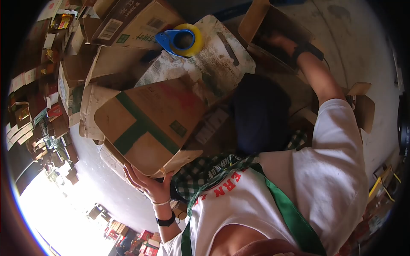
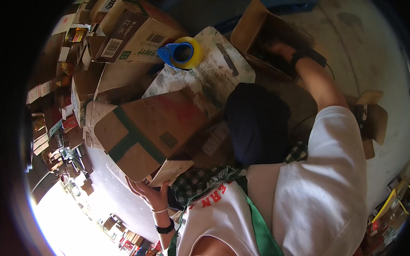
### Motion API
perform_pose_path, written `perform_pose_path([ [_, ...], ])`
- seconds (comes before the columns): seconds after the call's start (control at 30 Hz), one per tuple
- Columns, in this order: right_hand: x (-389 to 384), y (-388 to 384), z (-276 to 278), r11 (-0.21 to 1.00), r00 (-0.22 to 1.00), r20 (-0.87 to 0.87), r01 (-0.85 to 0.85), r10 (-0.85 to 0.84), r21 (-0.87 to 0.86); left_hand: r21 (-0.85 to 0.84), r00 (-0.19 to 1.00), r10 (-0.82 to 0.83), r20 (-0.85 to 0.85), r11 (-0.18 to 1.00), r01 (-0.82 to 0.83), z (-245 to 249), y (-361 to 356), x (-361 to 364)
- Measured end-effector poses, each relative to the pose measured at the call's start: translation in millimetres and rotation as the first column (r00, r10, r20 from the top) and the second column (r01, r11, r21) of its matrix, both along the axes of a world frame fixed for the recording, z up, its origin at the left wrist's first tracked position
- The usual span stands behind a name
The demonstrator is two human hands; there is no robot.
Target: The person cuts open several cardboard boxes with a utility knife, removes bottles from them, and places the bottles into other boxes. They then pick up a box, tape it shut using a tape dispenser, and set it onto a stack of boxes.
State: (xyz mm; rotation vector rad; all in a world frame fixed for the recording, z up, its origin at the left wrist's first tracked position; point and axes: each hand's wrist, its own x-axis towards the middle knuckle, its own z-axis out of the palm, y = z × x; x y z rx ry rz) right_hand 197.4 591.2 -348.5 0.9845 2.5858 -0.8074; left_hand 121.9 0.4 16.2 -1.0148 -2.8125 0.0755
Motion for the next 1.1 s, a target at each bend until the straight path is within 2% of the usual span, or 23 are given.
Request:
perform_pose_path([
  [0.07,19,-11,41,0.960,0.995,-0.033,0.078,-0.090,-0.269,0.024,0.999,-0.022,-0.026,0.999,0.022,-4,3,-3],
  [0.17,23,-38,108,0.766,0.982,-0.041,0.119,-0.186,-0.632,0.031,0.997,-0.040,-0.064,0.999,0.042,-4,6,-4],
  [0.2,28,-13,80,0.731,0.985,-0.098,0.035,-0.139,-0.681,0.011,0.998,-0.043,-0.042,0.999,0.043,-1,4,-5],
  [0.27,7,-7,83,0.902,0.989,0.049,-0.106,0.140,-0.419,0.043,1.000,-0.012,-0.006,0.999,0.012,-1,7,-4],
  [0.3,-14,-19,138,0.965,0.927,0.269,-0.259,0.260,-0.038,0.059,1.000,-0.016,0.002,0.998,0.016,-2,9,-6],
  [0.33,-15,-16,177,0.917,0.924,-0.007,-0.380,0.382,-0.125,0.086,1.000,-0.003,-0.014,0.996,0.004,-7,9,-8],
  [0.37,-26,-57,246,0.919,0.993,0.066,0.118,-0.101,-0.376,0.099,0.999,-0.019,-0.050,0.995,0.024,-9,12,-10],
  [0.4,-35,-92,307,0.948,0.994,-0.098,0.006,-0.039,-0.318,0.093,0.998,-0.003,-0.069,0.996,0.009,-11,15,-11],
  [0.43,-41,-124,352,0.965,0.916,-0.388,-0.184,0.100,-0.186,0.106,0.997,0.026,-0.067,0.994,-0.019,-14,16,-11],
  [0.47,-48,-168,398,0.945,0.736,-0.653,-0.312,0.178,-0.095,0.154,0.998,0.008,-0.058,0.988,0.001,-15,16,-11],
  [0.5,-54,-222,438,0.925,0.634,-0.760,-0.359,0.142,-0.126,0.201,0.999,-0.016,-0.046,0.979,0.025,-15,15,-12],
  [0.53,-52,-276,463,0.894,0.608,-0.787,-0.403,0.104,-0.193,0.236,0.999,-0.048,0.014,0.971,0.043,-14,12,-10],
  [0.57,-55,-314,472,0.778,0.552,-0.789,-0.607,0.269,-0.160,0.274,0.994,-0.084,0.076,0.960,0.060,-12,12,-9],
  [0.6,-63,-346,464,0.755,0.549,-0.669,-0.655,0.501,0.028,0.349,0.985,-0.102,0.141,0.936,0.047,-9,13,-9],
  [0.63,-72,-377,442,0.643,0.461,-0.466,-0.661,0.755,0.388,0.399,0.977,-0.120,0.177,0.916,0.040,-10,10,-10],
  [0.67,-77,-405,431,0.619,0.553,-0.279,-0.685,0.785,0.384,0.421,0.967,-0.135,0.218,0.906,0.031,-7,5,-10],
  [0.7,-82,-422,411,0.560,0.553,-0.171,-0.679,0.816,0.474,0.445,0.954,-0.155,0.256,0.895,0.026,-4,2,-11],
  [0.73,-89,-432,400,0.663,0.648,-0.169,-0.675,0.742,0.324,0.449,0.953,-0.170,0.253,0.892,0.040,-5,-2,-14],
  [0.83,-94,-443,376,0.761,0.727,-0.230,-0.593,0.647,0.264,0.600,0.899,-0.254,0.357,0.800,-0.013,-12,-9,-20],
  [0.93,-105,-429,352,0.749,0.663,-0.470,-0.662,0.582,-0.007,0.571,0.917,-0.226,0.328,0.821,-0.002,-15,-6,-18],
  [0.97,-106,-428,353,0.740,0.658,-0.474,-0.673,0.586,-0.019,0.571,0.913,-0.241,0.327,0.821,0.012,-16,-5,-20],
  [1.03,-113,-429,346,0.708,0.669,-0.423,-0.701,0.611,-0.087,0.646,0.961,-0.214,0.177,0.761,0.051,-17,-3,-23],
  [1.1,-122,-431,342,0.698,0.636,-0.514,-0.710,0.576,-0.095,0.645,0.975,-0.181,0.127,0.762,0.058,-14,-4,-23],
])
